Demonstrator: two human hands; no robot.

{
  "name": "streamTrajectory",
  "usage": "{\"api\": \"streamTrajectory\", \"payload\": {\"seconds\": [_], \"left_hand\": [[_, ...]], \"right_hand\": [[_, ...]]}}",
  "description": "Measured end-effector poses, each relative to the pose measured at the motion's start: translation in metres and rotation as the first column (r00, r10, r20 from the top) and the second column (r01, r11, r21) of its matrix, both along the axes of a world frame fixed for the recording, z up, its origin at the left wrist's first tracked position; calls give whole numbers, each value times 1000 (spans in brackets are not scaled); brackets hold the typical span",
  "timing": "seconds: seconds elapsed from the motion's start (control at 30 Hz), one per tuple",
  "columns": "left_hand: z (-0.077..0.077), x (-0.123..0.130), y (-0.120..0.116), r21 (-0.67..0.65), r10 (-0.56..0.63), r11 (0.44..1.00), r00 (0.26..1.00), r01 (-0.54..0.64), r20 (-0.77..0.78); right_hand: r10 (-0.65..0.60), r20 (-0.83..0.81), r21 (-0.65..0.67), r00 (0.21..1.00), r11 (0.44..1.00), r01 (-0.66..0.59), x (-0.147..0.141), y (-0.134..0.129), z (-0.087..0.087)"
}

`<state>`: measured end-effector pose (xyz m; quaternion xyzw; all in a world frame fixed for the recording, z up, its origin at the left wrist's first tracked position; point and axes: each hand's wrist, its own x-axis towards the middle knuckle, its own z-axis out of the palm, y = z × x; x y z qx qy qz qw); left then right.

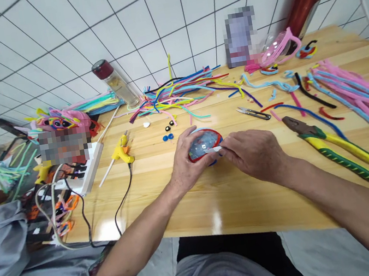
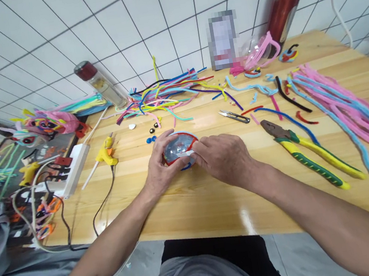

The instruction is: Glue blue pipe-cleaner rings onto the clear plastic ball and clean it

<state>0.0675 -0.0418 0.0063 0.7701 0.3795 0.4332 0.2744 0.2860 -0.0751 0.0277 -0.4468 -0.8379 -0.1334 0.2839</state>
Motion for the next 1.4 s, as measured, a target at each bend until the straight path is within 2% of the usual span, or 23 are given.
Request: {"api": "streamTrajectory", "payload": {"seconds": [0.17,0.43,0.67,1.07,1.17,1.3,1.4], "left_hand": [[4,0,0,16,-37,999,999,37,-18],[4,2,-2,38,-26,999,1000,25,7],[3,2,-4,18,-15,1000,1000,14,24],[-6,4,-5,-76,49,996,996,-43,77],[-1,-1,-8,41,35,998,998,-37,53],[11,-7,-13,228,43,973,999,-40,-8],[16,-8,-17,283,-22,959,1000,24,-11]], "right_hand": [[-30,29,50,999,998,28,-3,1,-4],[-50,5,88,999,995,49,-7,-2,-9],[-65,-14,115,998,991,66,-11,-6,-8],[-180,-107,86,978,978,190,-9,-5,-7],[-115,-81,159,990,979,126,-8,-6,-4],[11,-18,251,1000,968,-6,-12,-12,1],[56,19,279,998,959,-59,-14,-16,5]]}}
